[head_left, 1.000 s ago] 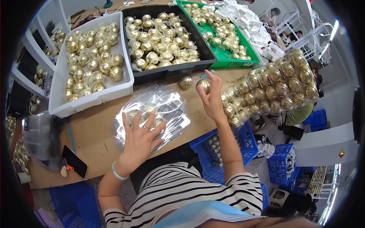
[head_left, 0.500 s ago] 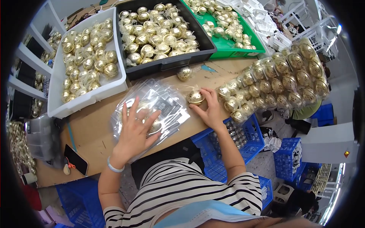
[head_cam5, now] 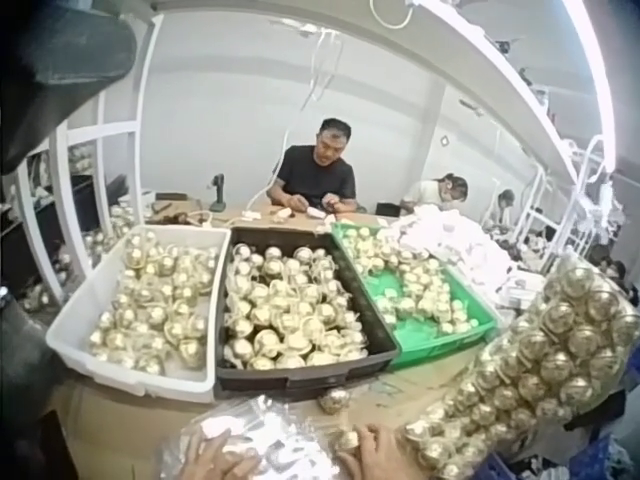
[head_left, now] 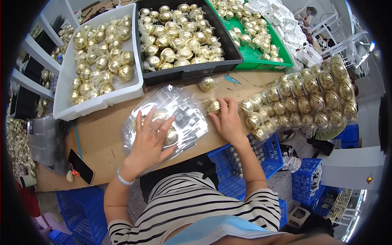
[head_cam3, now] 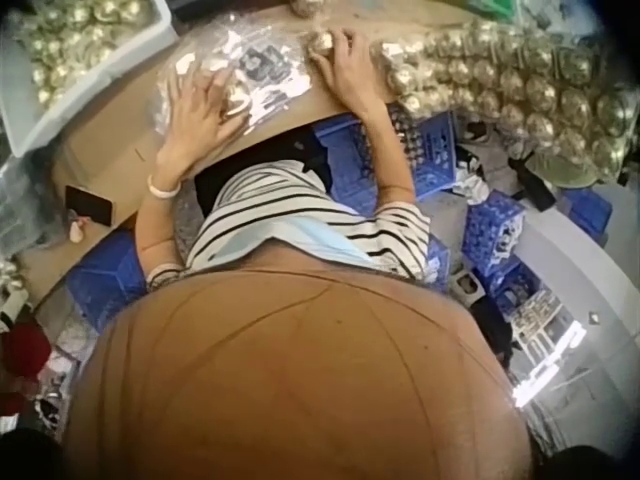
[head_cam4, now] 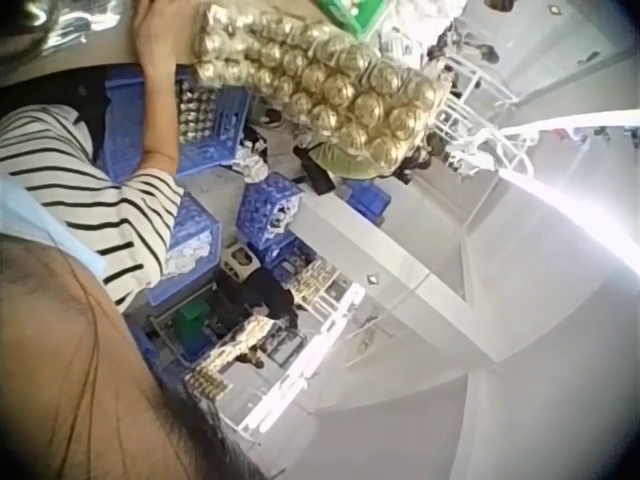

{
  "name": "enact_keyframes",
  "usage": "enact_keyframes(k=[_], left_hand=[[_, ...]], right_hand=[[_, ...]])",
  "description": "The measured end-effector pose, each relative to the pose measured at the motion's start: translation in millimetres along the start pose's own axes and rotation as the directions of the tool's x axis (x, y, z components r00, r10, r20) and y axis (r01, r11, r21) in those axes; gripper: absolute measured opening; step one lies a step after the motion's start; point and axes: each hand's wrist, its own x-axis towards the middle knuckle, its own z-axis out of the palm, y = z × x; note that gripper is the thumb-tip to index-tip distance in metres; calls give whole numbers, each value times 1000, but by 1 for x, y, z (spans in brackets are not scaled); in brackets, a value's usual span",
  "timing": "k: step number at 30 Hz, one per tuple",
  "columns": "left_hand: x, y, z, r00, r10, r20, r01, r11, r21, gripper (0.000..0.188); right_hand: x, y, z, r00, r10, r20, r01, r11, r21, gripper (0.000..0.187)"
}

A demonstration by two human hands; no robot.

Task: Manually packaging gold-colored spherical ornaments into small plastic bags at a workstation.

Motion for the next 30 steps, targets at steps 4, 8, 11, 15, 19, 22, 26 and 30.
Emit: enact_keyframes(k=[4, 8, 11, 15, 19, 22, 26, 30], left_hand=[[0, 0, -1, 1000, -2, -2, 2, 1000, -14, 86], [-2, -2, 0, 1000, -5, -2, 5, 1000, -19, 86], [-3, -4, 1, 1000, -5, -14, 4, 1000, -27, 86], [2, 1, -2, 1000, -3, 13, 4, 999, -34, 82], [0, 0, -3, 998, 18, 52, -18, 1000, 0, 67], [2, 0, -5, 998, 4, 70, -4, 1000, -4, 62], [2, 0, -5, 994, 31, 106, -38, 998, 60, 64], [2, -1, -2, 990, 18, 143, -25, 998, 53, 65]], right_hand=[[3, 8, -7, 981, 112, -158, -127, 988, -91, 52], [-3, -6, -18, 990, 131, 43, -138, 948, 287, 50], [-2, 0, -5, 948, -13, 319, -191, 777, 600, 53], [28, 8, 19, 923, -170, 344, -168, 628, 760, 52], [58, -7, 22, 842, -213, 496, -154, 786, 599, 49], [51, -19, 29, 917, -70, 392, -212, 747, 630, 36], [46, -21, 27, 964, 12, 264, -168, 799, 577, 28], [73, 3, 15, 999, 35, 24, -40, 967, 253, 32]])
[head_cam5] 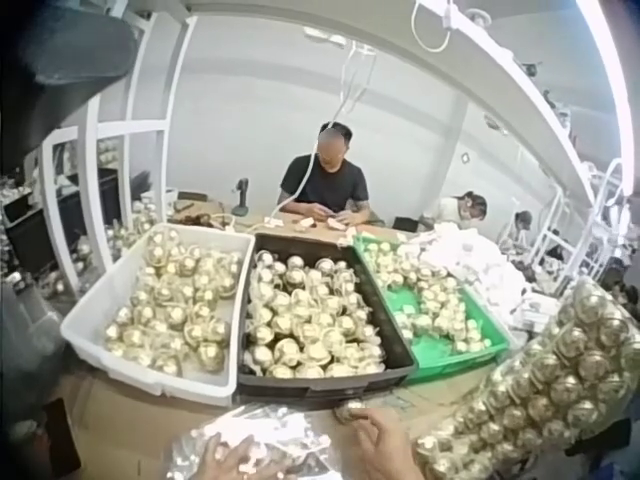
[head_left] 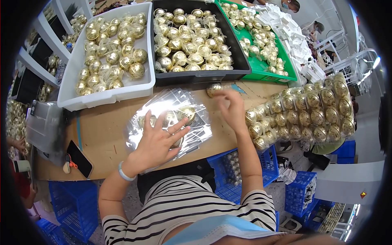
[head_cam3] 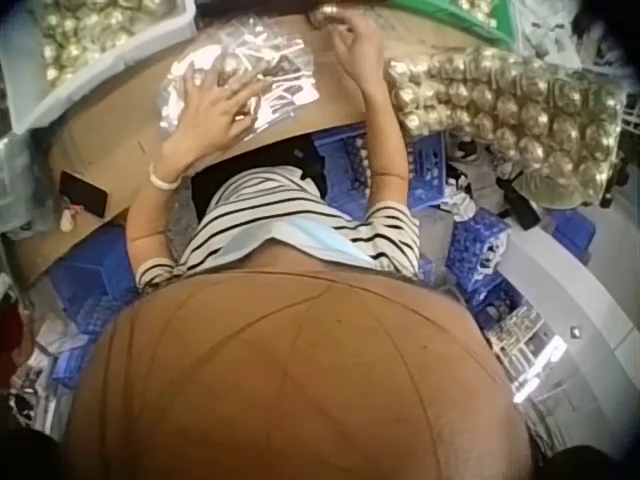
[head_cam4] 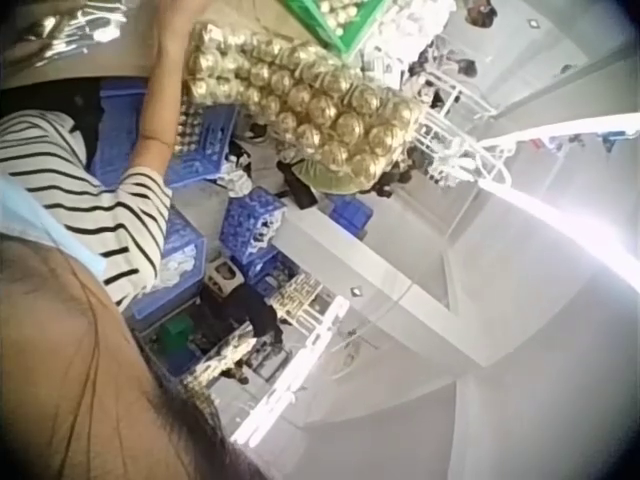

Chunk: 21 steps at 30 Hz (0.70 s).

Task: Manually packaging gold-colored spherical ornaments into small plastic bags at a workstation.

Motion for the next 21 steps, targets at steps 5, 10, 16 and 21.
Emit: enact_keyframes(k=[5, 10, 16, 21], left_hand=[[5, 5, -3, 1000, -10, 8, 10, 1000, 0, 63], [0, 1, -1, 1000, -4, -2, 4, 1000, -5, 63], [5, 4, -6, 1000, -1, -6, 1, 1000, -14, 62], [10, 3, -7, 1000, -3, 10, 4, 999, -33, 61]], right_hand=[[29, -6, 31, 939, 216, -269, -327, 802, -500, 41], [-1, 5, 13, 976, 115, -185, -148, 973, -176, 45], [-51, -5, -30, 920, 280, 273, -329, 177, 928, 47], [-63, 3, -24, 917, 214, 338, -285, -245, 927, 52]])
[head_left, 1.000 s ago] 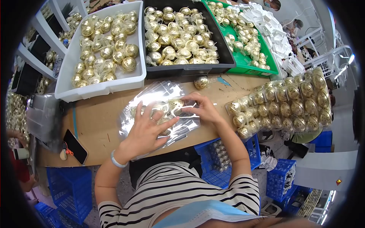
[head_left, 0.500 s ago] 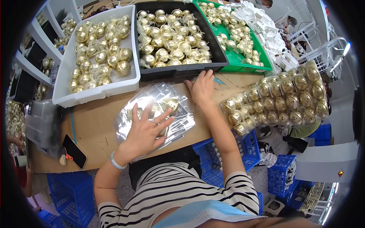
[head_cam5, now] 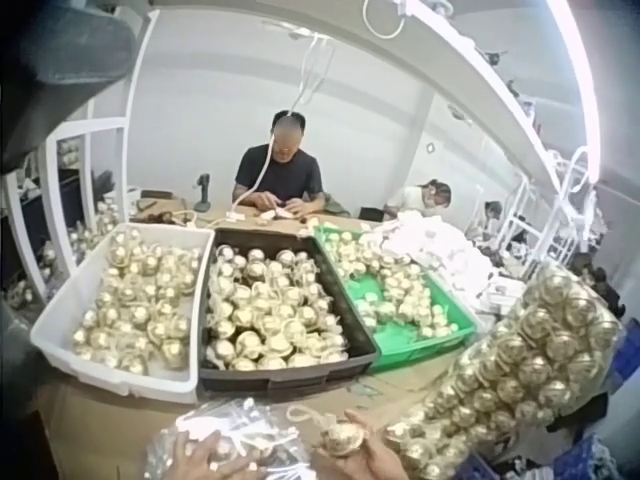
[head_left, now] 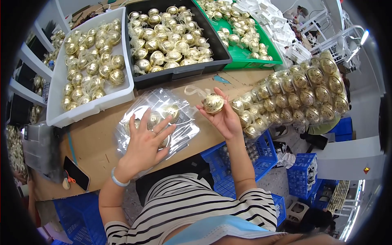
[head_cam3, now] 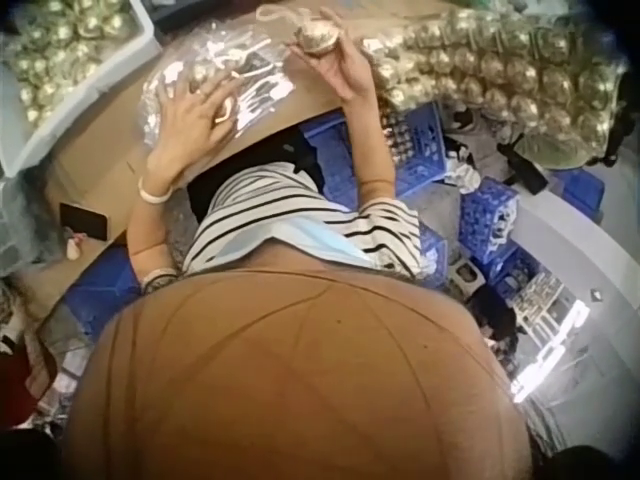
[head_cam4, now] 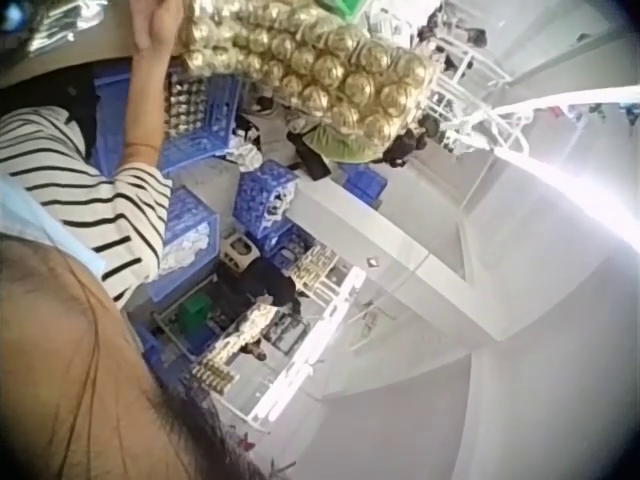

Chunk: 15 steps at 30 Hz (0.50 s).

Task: Manually packaging gold-colored spherical ornaments into small plastic bags at a workstation.

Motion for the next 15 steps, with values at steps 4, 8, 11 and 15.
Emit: enact_keyframes(k=[4, 8, 11, 15], left_hand=[[0, 2, -1, 1000, -9, 3, 8, 1000, 21, 62], [-1, 1, -2, 999, -23, 23, 23, 1000, 22, 66], [5, 0, -6, 999, -28, 36, 29, 999, -14, 70], [13, -4, -15, 998, -37, 53, 44, 991, -129, 81]], right_hand=[[2, 6, -2, 998, 58, 4, -57, 951, 305, 51], [-10, 0, 15, 999, -34, 2, 33, 950, -311, 43], [-11, 5, 1, 984, -175, -36, 67, 551, -832, 53], [-5, 12, -6, 965, -122, 230, 233, 12, -972, 64]])
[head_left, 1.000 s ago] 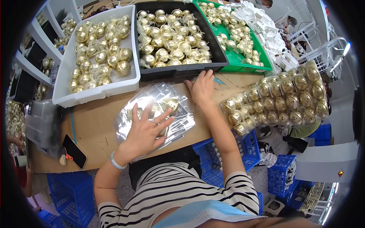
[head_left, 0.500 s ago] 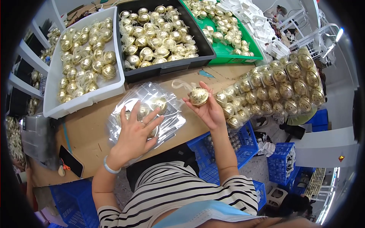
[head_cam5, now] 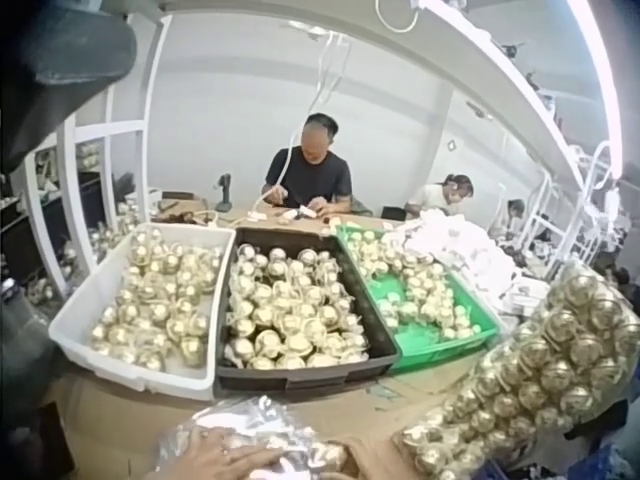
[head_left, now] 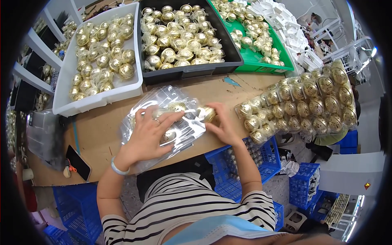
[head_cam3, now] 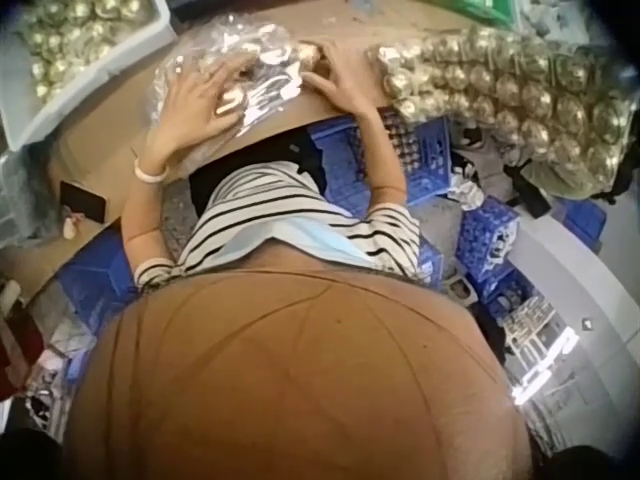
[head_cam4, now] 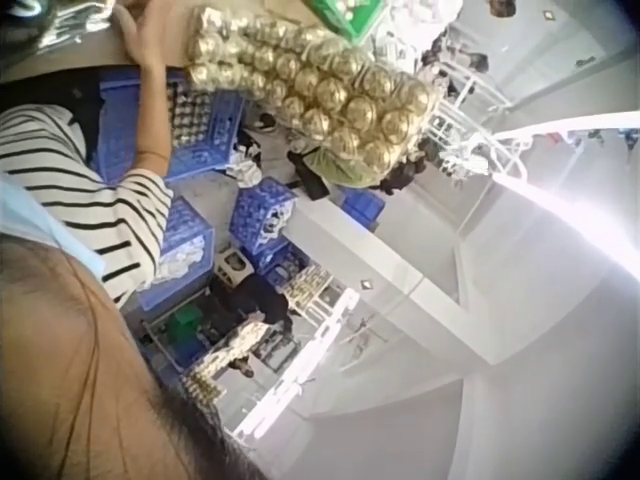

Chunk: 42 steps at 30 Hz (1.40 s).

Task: Manually packaging gold-colored spherical ornaments into small plastic bags at a workstation.

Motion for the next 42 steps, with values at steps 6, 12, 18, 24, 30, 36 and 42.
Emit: enact_keyframes(k=[6, 12, 18, 24, 30, 36, 42], left_hand=[[2, -5, 3, 1000, 2, -23, -2, 1000, -15, 88], [-3, -4, 5, 993, 28, -113, -26, 999, 24, 91], [-22, 31, 39, 659, -44, -750, 111, 993, 39, 125], [-36, 8, 70, 516, -431, -740, -223, 766, -603, 131], [-28, -26, 40, 684, -27, -729, -541, 651, -532, 71], [-29, -17, 31, 617, 152, -772, -601, 725, -337, 56], [-31, -10, 32, 634, 146, -759, -515, 812, -274, 47]], right_hand=[[32, 8, -10, 830, -255, 496, 58, 924, 379, 59], [19, -22, 4, 912, -67, 405, -192, 803, 564, 45], [28, -97, -15, 750, -628, -208, 615, 778, -129, 30], [27, -102, 25, 660, -745, -99, 717, 664, -211, 49], [18, -113, 13, 630, -765, -132, 723, 640, -262, 50], [60, -185, -27, 827, -561, 42, 560, 812, -165, 33], [80, -204, -24, 772, -476, 420, 635, 557, -535, 24]])
